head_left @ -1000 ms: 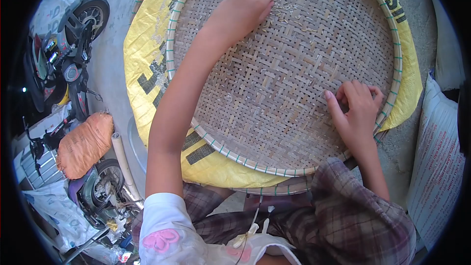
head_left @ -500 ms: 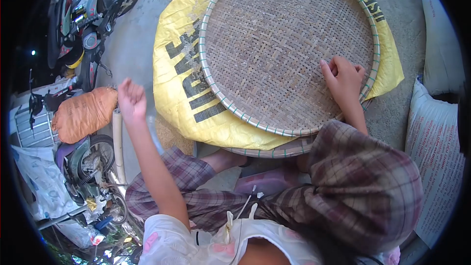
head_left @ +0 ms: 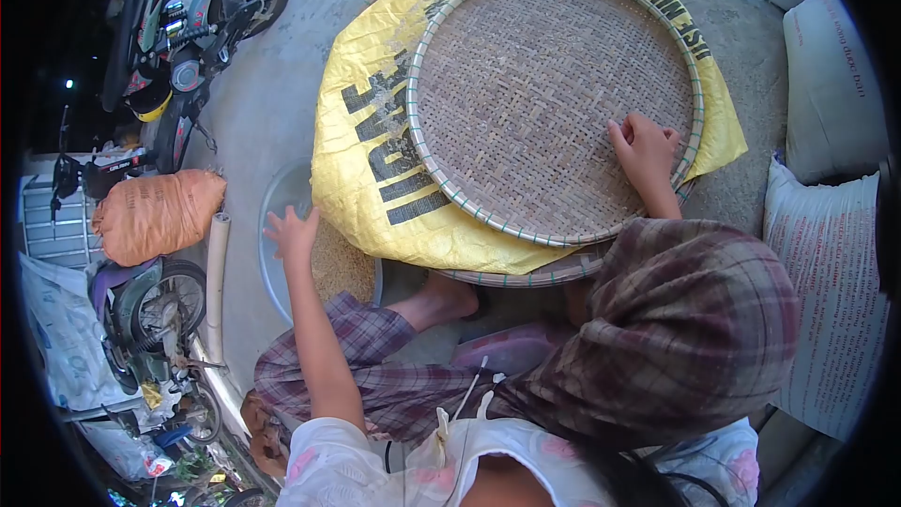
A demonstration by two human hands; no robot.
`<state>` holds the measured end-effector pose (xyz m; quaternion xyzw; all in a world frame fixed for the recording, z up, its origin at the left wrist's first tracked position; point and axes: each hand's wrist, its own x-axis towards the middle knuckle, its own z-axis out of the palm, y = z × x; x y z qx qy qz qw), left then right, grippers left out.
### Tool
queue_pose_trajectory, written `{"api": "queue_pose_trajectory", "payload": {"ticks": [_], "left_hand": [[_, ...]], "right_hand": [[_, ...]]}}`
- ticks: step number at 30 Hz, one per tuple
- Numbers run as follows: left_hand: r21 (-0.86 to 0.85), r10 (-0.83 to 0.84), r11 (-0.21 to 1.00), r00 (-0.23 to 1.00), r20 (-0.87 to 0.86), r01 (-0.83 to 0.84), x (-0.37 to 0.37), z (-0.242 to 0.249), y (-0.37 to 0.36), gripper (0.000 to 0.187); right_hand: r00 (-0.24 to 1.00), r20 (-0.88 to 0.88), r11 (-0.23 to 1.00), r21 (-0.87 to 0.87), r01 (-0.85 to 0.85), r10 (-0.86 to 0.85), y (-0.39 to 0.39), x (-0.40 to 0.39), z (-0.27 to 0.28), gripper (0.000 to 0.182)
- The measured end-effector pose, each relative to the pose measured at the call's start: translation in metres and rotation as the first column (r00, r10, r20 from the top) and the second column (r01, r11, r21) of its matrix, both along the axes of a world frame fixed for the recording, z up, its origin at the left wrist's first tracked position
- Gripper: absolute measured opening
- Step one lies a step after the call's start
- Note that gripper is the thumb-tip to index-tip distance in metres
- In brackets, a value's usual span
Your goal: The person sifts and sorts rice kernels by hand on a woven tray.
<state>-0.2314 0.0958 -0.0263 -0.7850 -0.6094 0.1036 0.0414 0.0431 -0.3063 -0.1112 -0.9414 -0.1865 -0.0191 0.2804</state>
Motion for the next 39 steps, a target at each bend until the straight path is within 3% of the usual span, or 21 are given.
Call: {"api": "queue_pose_trajectory", "payload": {"ticks": [2, 4, 6, 7, 9, 10, 12, 17, 19, 22, 25, 32, 34, 35, 36, 37, 38, 39], "left_hand": [[-0.029, -0.118, 0.993, 0.993, -0.005, 0.118, 0.036, 0.014, -0.014, 0.066], [0.119, -0.311, 0.947, 0.946, 0.095, 0.300, 0.084, 0.024, -0.046, 0.061], [0.138, -0.491, 0.871, 0.826, 0.276, 0.471, 0.131, 0.021, -0.062, 0.049], [0.210, -0.570, 0.818, 0.700, 0.431, 0.536, 0.155, 0.011, -0.067, 0.036], [-0.131, -0.328, 0.806, 0.619, 0.714, 0.578, 0.206, -0.005, -0.072, 0.028], [-0.159, -0.329, 0.785, 0.621, 0.712, 0.598, 0.230, -0.020, -0.074, 0.028], [0.123, -0.650, 0.607, 0.402, 0.645, 0.785, 0.262, -0.050, -0.074, 0.021], [0.175, -0.730, 0.549, 0.367, 0.576, 0.817, 0.291, -0.074, -0.077, 0.017], [0.233, -0.831, 0.452, 0.311, 0.462, 0.861, 0.290, -0.076, -0.076, 0.015], [0.253, -0.870, 0.405, 0.284, 0.403, 0.879, 0.289, -0.071, -0.080, 0.013], [0.228, -0.874, 0.439, 0.354, 0.333, 0.869, 0.291, -0.064, -0.091, 0.013], [0.274, -0.881, 0.450, 0.372, 0.293, 0.850, 0.296, -0.072, -0.095, 0.013], [0.144, -0.719, 0.579, 0.420, 0.554, 0.802, 0.299, -0.073, -0.095, 0.012], [0.147, -0.720, 0.579, 0.418, 0.554, 0.802, 0.300, -0.067, -0.102, 0.012], [-0.192, -0.044, 0.686, 0.304, 0.952, 0.701, 0.299, -0.053, -0.116, 0.011], [-0.517, 0.676, 0.511, 0.051, 0.735, 0.686, 0.299, -0.037, -0.131, 0.010], [-0.581, 0.814, 0.474, -0.077, 0.576, 0.662, 0.301, -0.020, -0.147, 0.009], [-0.577, 0.814, 0.475, -0.082, 0.575, 0.665, 0.300, -0.025, -0.146, 0.009]], "right_hand": [[1.000, 0.013, 1.000, -0.005, 0.006, -0.006, 0.004, 0.001, 0.000, 0.033], [0.998, 0.046, 0.999, -0.008, 0.039, -0.038, 0.004, 0.000, -0.001, 0.032], [0.999, 0.031, 0.999, 0.007, 0.036, -0.036, 0.004, 0.000, 0.000, 0.031], [0.999, 0.016, 0.999, 0.022, 0.042, -0.043, 0.004, 0.000, 0.001, 0.031], [0.998, 0.013, 0.998, 0.022, 0.067, -0.067, 0.004, 0.004, 0.005, 0.029], [0.999, 0.017, 0.998, 0.034, 0.045, -0.046, 0.004, 0.003, 0.006, 0.028], [0.999, -0.028, 0.999, 0.027, 0.044, -0.043, -0.002, -0.003, 0.006, 0.028], [0.997, -0.080, 1.000, 0.024, 0.004, -0.002, 0.000, 0.000, 0.013, 0.028], [0.997, -0.082, 1.000, 0.027, -0.003, 0.005, 0.000, 0.000, 0.013, 0.027], [0.998, -0.056, 0.999, 0.004, -0.043, 0.043, -0.003, 0.001, 0.015, 0.026], [0.995, -0.043, 0.996, 0.002, -0.091, 0.091, -0.003, 0.002, 0.015, 0.026], [0.991, -0.090, 0.994, 0.041, -0.096, 0.100, -0.003, 0.001, 0.017, 0.026], [0.990, -0.101, 0.994, 0.049, -0.097, 0.102, -0.005, 0.001, 0.017, 0.026], [0.989, -0.111, 0.994, 0.065, -0.091, 0.098, -0.005, 0.002, 0.017, 0.026], [0.989, -0.110, 0.993, 0.069, -0.091, 0.099, -0.004, 0.002, 0.017, 0.026], [0.989, -0.110, 0.994, 0.063, -0.092, 0.099, -0.004, 0.001, 0.017, 0.026], [0.989, -0.105, 0.994, 0.053, -0.094, 0.099, -0.005, 0.002, 0.018, 0.026], [0.990, -0.099, 0.994, 0.053, -0.096, 0.100, -0.005, 0.003, 0.017, 0.026]]}}
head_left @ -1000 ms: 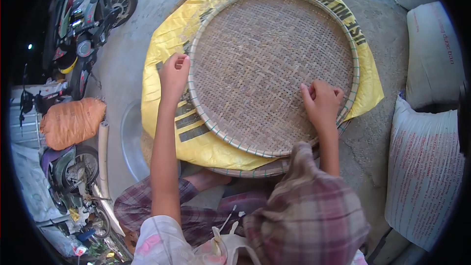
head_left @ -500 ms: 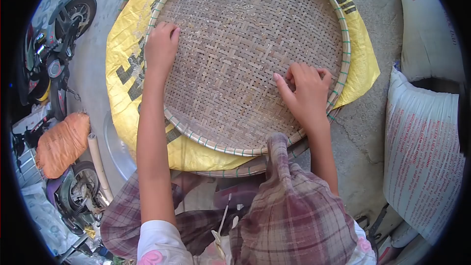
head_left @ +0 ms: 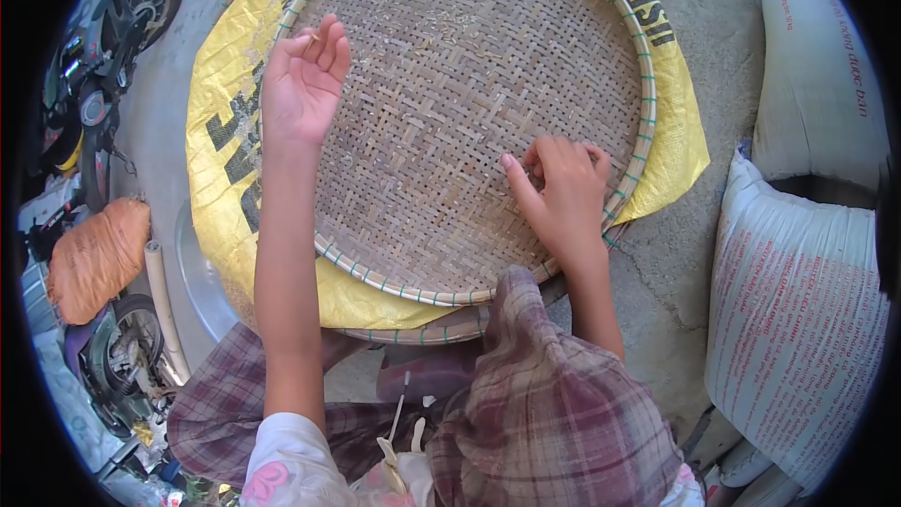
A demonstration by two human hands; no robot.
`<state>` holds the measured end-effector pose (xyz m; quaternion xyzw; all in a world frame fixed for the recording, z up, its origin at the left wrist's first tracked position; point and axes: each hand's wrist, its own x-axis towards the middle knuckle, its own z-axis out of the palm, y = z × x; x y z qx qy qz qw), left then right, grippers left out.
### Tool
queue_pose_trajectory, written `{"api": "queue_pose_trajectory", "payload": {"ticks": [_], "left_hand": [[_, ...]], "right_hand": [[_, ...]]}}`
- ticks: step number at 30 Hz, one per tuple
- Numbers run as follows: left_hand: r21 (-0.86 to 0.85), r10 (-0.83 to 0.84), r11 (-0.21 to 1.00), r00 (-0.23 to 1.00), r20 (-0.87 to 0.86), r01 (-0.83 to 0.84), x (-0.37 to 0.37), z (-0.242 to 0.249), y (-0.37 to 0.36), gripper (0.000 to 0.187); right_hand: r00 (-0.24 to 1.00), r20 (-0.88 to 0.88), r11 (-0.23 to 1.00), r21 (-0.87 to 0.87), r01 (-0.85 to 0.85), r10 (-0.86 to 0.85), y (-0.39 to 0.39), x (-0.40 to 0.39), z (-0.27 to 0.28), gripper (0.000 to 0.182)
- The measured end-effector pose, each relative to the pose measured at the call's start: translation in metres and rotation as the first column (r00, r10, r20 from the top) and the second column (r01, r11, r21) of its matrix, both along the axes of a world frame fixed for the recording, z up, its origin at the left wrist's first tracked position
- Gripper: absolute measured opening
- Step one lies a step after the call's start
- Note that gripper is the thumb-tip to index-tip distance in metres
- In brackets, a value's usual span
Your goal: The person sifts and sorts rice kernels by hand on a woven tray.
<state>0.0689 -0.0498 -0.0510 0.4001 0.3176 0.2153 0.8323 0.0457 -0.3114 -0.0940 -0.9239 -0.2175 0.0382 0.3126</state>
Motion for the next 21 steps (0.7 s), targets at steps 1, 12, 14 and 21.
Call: {"api": "queue_pose_trajectory", "payload": {"ticks": [1, 12, 14, 21], "left_hand": [[-0.158, -0.057, 0.984, 0.989, 0.136, 0.078, -0.003, -0.010, 0.004, 0.008], [0.795, -0.194, -0.227, 0.773, -0.604, 0.563, 0.006, -0.036, -0.009, 0.025], [0.815, -0.238, -0.230, 0.782, -0.577, 0.531, 0.009, -0.040, -0.011, 0.024], [0.817, -0.337, -0.479, 0.793, -0.508, 0.320, 0.013, -0.058, -0.004, 0.017]], "right_hand": [[1.000, 0.018, 1.000, -0.009, -0.007, 0.007, 0.000, -0.001, -0.001, 0.026], [0.977, -0.193, 0.983, 0.141, 0.115, -0.086, -0.007, -0.001, -0.003, 0.025], [0.986, -0.147, 0.976, 0.187, 0.109, -0.082, -0.006, -0.003, -0.007, 0.026], [0.987, -0.141, 0.985, 0.142, 0.102, -0.082, -0.004, -0.002, -0.004, 0.026]]}}
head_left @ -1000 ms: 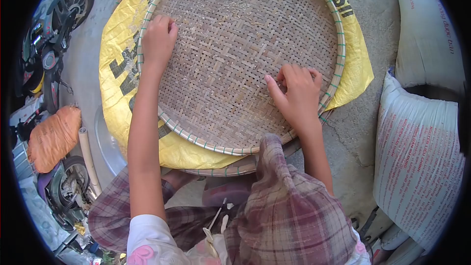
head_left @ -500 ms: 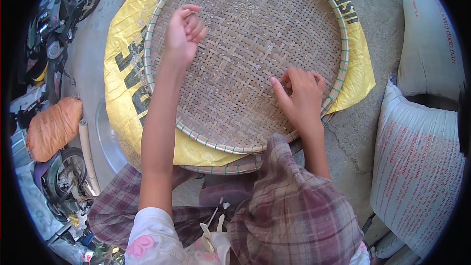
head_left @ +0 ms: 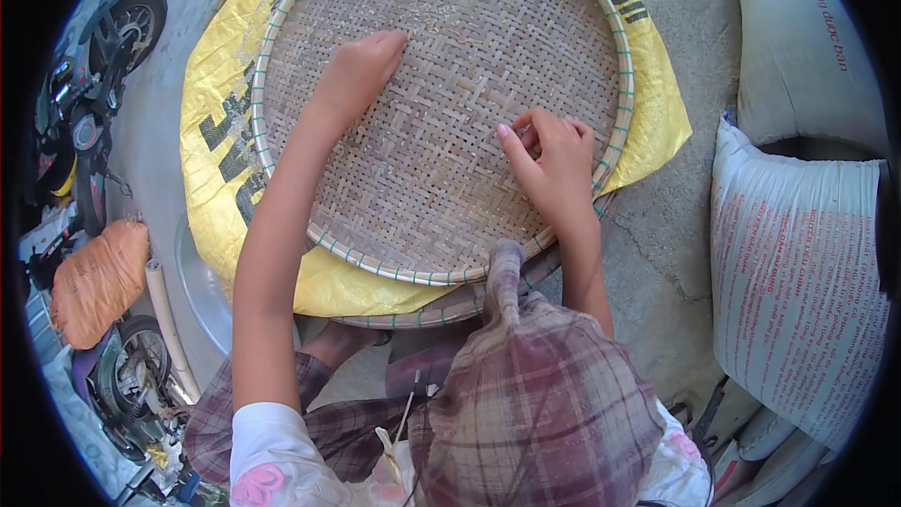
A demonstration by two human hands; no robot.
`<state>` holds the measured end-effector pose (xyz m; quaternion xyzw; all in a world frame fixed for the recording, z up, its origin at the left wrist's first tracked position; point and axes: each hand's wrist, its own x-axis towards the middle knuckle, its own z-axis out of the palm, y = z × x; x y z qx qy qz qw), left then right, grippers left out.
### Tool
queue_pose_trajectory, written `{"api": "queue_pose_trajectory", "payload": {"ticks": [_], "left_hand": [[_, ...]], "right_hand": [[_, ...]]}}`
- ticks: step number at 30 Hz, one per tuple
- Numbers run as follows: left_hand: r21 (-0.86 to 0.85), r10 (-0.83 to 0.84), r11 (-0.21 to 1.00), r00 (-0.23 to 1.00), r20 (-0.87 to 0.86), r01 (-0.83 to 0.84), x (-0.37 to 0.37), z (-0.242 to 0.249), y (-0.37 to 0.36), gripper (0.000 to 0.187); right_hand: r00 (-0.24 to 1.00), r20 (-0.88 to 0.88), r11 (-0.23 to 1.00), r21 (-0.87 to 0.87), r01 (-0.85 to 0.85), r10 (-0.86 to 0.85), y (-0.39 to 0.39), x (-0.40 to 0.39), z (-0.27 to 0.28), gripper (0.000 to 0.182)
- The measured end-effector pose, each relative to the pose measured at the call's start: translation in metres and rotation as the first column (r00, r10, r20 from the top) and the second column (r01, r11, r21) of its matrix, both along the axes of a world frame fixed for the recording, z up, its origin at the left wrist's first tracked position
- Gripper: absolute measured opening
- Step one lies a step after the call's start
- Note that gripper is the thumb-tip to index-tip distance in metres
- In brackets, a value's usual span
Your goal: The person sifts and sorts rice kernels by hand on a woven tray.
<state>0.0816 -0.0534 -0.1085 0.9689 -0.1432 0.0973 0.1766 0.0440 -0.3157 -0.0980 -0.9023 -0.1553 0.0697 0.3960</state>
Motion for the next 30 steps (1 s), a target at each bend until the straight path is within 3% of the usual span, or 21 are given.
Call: {"api": "queue_pose_trajectory", "payload": {"ticks": [4, 5, 6, 7, 8, 9, 10, 11, 13, 15, 16, 17, 18, 19, 21, 22, 24, 26, 28, 30], "left_hand": [[0.052, 0.036, 0.998, 0.999, -0.037, -0.034, 0.000, -0.002, -0.001, 0.017], [-0.177, 0.199, 0.961, 0.975, -0.100, -0.214, -0.005, 0.003, -0.006, 0.017], [-0.382, 0.336, 0.842, 0.924, -0.180, -0.381, -0.006, 0.013, -0.008, 0.018], [-0.638, 0.326, 0.607, 0.881, -0.343, -0.473, -0.014, 0.028, -0.003, 0.018], [-0.784, 0.251, 0.284, 0.832, -0.495, -0.552, -0.030, 0.045, 0.006, 0.018], [-0.837, 0.254, 0.098, 0.827, -0.502, -0.538, -0.050, 0.059, 0.026, 0.020], [-0.857, 0.345, -0.023, 0.800, -0.490, -0.515, -0.072, 0.077, 0.045, 0.014], [-0.863, 0.412, -0.068, 0.774, -0.481, -0.500, -0.098, 0.091, 0.072, 0.010], [-0.873, 0.538, -0.129, 0.706, -0.460, -0.470, -0.158, 0.099, 0.142, 0.023], [-0.778, 0.755, -0.078, 0.473, -0.454, -0.623, -0.216, 0.105, 0.180, 0.018], [-0.592, 0.839, 0.018, 0.335, -0.430, -0.806, -0.264, 0.092, 0.226, 0.014], [-0.353, 0.908, 0.072, 0.208, -0.363, -0.933, -0.304, 0.076, 0.256, 0.019], [0.061, 0.931, 0.083, 0.055, -0.362, -0.995, -0.315, 0.072, 0.246, 0.030], [0.459, 0.951, 0.071, -0.078, -0.299, -0.886, -0.319, 0.066, 0.237, 0.043], [0.835, 0.980, 0.086, -0.103, -0.168, -0.544, -0.352, 0.024, 0.275, 0.055], [0.833, 0.982, 0.092, -0.089, -0.167, -0.546, -0.334, 0.029, 0.257, 0.055], [0.793, 0.995, 0.082, 0.090, -0.035, -0.603, -0.274, 0.058, 0.171, 0.050], [0.761, 0.954, 0.125, 0.287, 0.083, -0.636, -0.225, 0.087, 0.130, 0.042], [0.431, 0.745, 0.556, 0.656, 0.121, -0.711, -0.182, 0.096, 0.113, 0.034], [-0.021, 0.696, 0.708, 0.702, -0.149, -0.706, -0.116, 0.099, 0.060, 0.028]], "right_hand": [[1.000, 0.008, 1.000, 0.001, -0.008, 0.008, 0.001, -0.001, 0.000, 0.027], [1.000, 0.000, 1.000, -0.002, -0.002, 0.002, 0.001, -0.002, 0.000, 0.027], [1.000, 0.003, 1.000, -0.029, 0.001, -0.001, 0.002, -0.002, 0.000, 0.027], [1.000, 0.007, 1.000, -0.027, -0.005, 0.005, 0.004, 0.000, 0.000, 0.027], [1.000, 0.018, 0.999, -0.032, -0.009, 0.010, 0.003, 0.001, 0.000, 0.026], [1.000, 0.019, 0.999, -0.039, -0.013, 0.013, 0.002, -0.002, -0.001, 0.026], [1.000, 0.004, 0.999, -0.043, -0.017, 0.017, 0.002, -0.004, 0.000, 0.026], [0.999, 0.036, 0.997, -0.069, -0.036, 0.038, 0.003, -0.003, 0.000, 0.027], [0.997, 0.063, 0.994, -0.097, -0.042, 0.049, 0.002, -0.003, 0.001, 0.027], [0.990, 0.116, 0.990, -0.122, -0.065, 0.080, 0.005, -0.003, 0.001, 0.028], [0.989, 0.115, 0.990, -0.117, -0.076, 0.089, 0.005, -0.003, 0.001, 0.028], [0.988, 0.116, 0.989, -0.113, -0.090, 0.103, 0.005, -0.004, 0.001, 0.028], [0.985, 0.127, 0.989, -0.110, -0.100, 0.113, 0.005, -0.003, 0.002, 0.028], [0.983, 0.143, 0.989, -0.108, -0.097, 0.112, 0.006, -0.001, 0.001, 0.028], [0.982, 0.153, 0.991, -0.102, -0.091, 0.106, 0.004, -0.004, -0.001, 0.027], [0.983, 0.157, 0.992, -0.101, -0.077, 0.093, 0.004, -0.004, 0.000, 0.027], [0.987, 0.126, 0.992, -0.095, -0.088, 0.100, 0.005, -0.003, 0.002, 0.027], [0.990, 0.104, 0.991, -0.100, -0.089, 0.099, 0.006, -0.003, 0.004, 0.027], [0.992, 0.072, 0.988, -0.118, -0.099, 0.108, 0.005, -0.003, 0.005, 0.027], [0.992, 0.082, 0.993, -0.082, -0.085, 0.092, 0.006, -0.003, 0.005, 0.027]]}}
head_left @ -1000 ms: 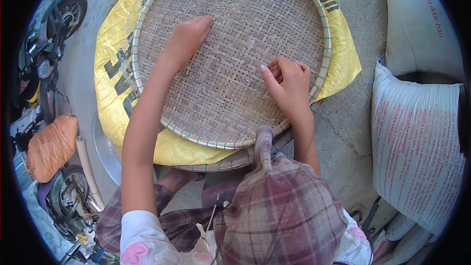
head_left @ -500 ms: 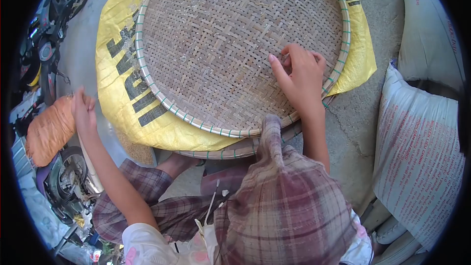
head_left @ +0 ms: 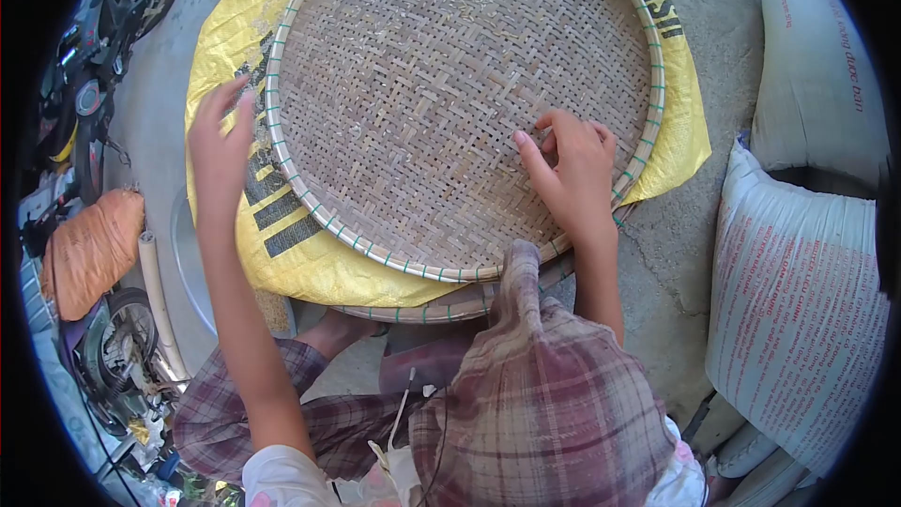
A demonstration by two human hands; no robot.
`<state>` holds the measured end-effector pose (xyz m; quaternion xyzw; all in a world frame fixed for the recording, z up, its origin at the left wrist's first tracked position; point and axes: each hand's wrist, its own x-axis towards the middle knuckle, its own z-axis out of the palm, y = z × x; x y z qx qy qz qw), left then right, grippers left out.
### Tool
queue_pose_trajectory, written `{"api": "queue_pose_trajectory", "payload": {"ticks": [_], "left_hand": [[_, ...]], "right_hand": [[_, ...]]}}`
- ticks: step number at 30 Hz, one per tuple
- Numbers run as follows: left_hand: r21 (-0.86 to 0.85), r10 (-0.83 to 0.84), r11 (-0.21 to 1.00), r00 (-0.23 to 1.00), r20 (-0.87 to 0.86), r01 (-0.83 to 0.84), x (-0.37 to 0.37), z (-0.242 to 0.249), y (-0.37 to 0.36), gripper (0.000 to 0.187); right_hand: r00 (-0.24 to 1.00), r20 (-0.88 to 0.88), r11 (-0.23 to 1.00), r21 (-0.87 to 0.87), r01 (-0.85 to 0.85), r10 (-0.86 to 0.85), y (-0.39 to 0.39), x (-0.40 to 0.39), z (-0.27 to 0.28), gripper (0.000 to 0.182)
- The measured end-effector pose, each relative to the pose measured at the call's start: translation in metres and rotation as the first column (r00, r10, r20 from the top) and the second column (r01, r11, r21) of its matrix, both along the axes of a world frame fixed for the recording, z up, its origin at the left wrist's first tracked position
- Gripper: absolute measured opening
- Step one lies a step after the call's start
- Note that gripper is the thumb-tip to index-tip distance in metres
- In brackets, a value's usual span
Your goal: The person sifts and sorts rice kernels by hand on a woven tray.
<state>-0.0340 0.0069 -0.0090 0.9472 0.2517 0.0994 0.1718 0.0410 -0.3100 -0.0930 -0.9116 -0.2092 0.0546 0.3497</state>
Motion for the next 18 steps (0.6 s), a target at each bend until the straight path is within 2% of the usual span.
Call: {"api": "queue_pose_trajectory", "payload": {"ticks": [1, 2, 3, 5, 9, 11, 14, 18], "left_hand": [[-0.163, -0.091, 0.982, 0.995, 0.035, 0.095, 0.025, -0.008, -0.017, 0.027], [-0.190, -0.216, 0.957, 0.976, 0.035, 0.218, 0.048, -0.017, -0.032, 0.026], [-0.173, -0.359, 0.912, 0.928, 0.103, 0.372, 0.068, -0.034, -0.041, 0.025], [-0.117, -0.472, 0.865, 0.870, 0.144, 0.489, 0.102, -0.061, -0.059, 0.025], [-0.071, -0.558, 0.822, 0.824, 0.101, 0.566, 0.127, -0.089, -0.077, 0.024], [0.153, -0.590, 0.806, 0.800, 0.114, 0.573, 0.126, -0.096, -0.078, 0.020], [0.237, -0.611, 0.784, 0.780, 0.136, 0.573, 0.120, -0.100, -0.080, 0.015], [0.234, -0.601, 0.790, 0.792, 0.106, 0.567, 0.121, -0.099, -0.081, 0.014]], "right_hand": [[1.000, 0.008, 1.000, 0.001, -0.006, 0.005, 0.000, 0.002, 0.001, 0.027], [1.000, -0.005, 1.000, -0.011, -0.004, 0.004, 0.000, 0.002, 0.001, 0.027], [1.000, -0.023, 1.000, -0.019, 0.001, -0.001, 0.000, 0.001, 0.000, 0.027], [1.000, -0.016, 1.000, -0.018, 0.002, -0.002, 0.000, 0.001, -0.001, 0.027], [0.999, 0.052, 1.000, -0.012, -0.008, 0.008, -0.002, 0.001, -0.004, 0.027], [0.999, 0.042, 1.000, -0.013, -0.004, 0.005, -0.003, 0.000, -0.004, 0.027], [0.999, 0.030, 1.000, -0.010, -0.016, 0.016, -0.002, 0.002, -0.002, 0.027], [0.998, 0.056, 1.000, -0.012, -0.020, 0.020, -0.002, 0.001, -0.004, 0.027]]}}
